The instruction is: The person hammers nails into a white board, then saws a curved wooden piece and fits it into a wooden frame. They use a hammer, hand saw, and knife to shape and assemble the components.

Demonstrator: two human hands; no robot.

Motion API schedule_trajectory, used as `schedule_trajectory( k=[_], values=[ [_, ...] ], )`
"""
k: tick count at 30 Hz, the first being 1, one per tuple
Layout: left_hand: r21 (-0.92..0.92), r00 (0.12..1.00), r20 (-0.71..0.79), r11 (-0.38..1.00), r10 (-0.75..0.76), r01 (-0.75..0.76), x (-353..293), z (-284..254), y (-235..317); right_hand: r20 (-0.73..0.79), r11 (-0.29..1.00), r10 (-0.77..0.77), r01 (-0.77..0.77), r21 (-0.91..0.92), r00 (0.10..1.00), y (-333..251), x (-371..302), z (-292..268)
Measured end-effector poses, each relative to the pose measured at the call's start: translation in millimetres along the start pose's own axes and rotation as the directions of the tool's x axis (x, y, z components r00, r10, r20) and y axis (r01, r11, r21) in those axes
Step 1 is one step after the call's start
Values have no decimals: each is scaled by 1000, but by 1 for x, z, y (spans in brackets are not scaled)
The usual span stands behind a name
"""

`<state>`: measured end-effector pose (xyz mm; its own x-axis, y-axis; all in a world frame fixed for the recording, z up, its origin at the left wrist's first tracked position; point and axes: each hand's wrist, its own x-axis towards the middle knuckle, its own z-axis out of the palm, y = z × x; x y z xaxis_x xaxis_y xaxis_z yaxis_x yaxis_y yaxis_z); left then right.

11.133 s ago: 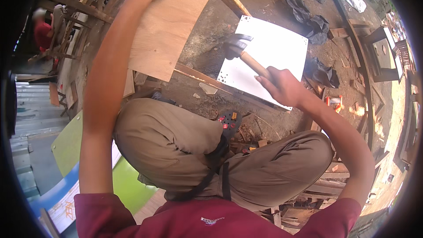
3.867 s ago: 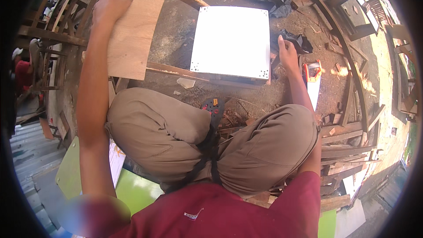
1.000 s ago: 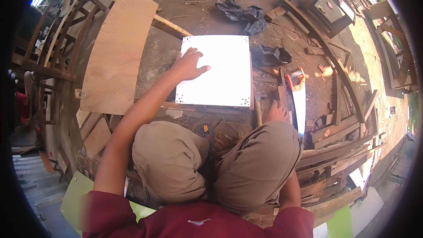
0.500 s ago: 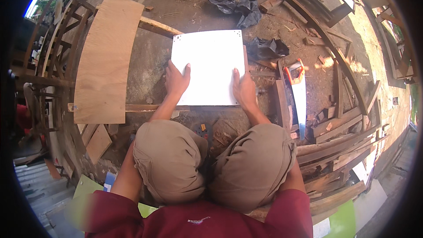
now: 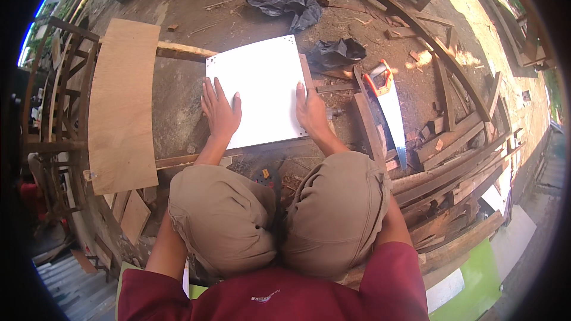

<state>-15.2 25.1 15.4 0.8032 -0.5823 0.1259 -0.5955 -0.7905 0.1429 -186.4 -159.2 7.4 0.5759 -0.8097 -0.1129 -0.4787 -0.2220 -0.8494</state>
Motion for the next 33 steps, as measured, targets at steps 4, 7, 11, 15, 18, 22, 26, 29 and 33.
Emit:
schedule_trajectory(
  k=[4,7,11,15,18,22,26,29,33],
  values=[
    [-102,962,34,959,269,-265,2,5,7,-169,983,131,-106,151,977,46,1,-26],
    [-170,904,41,895,425,-413,16,5,30,-88,975,20,-39,-217,996,114,-24,-42],
    [-26,695,104,700,712,-713,52,0,71,111,826,78,-2,-564,991,164,-93,-31],
    [1,705,47,705,708,-709,113,4,98,147,693,33,84,-716,989,156,-104,-35],
    [3,720,50,720,693,-693,132,12,118,199,777,88,58,-626,976,177,-101,-39],
    [-167,825,23,815,565,-554,115,32,132,210,870,298,-175,-461,931,172,-85,-49],
    [-218,945,-4,922,326,-319,122,46,118,242,893,286,-166,-418,927,135,-57,-79],
    [-131,895,83,895,438,-426,107,33,115,208,879,352,-246,-409,913,102,-61,-95],
    [-371,781,395,862,484,-346,113,-16,91,197,828,472,-356,-434,859,67,-77,-108]
  ],
)
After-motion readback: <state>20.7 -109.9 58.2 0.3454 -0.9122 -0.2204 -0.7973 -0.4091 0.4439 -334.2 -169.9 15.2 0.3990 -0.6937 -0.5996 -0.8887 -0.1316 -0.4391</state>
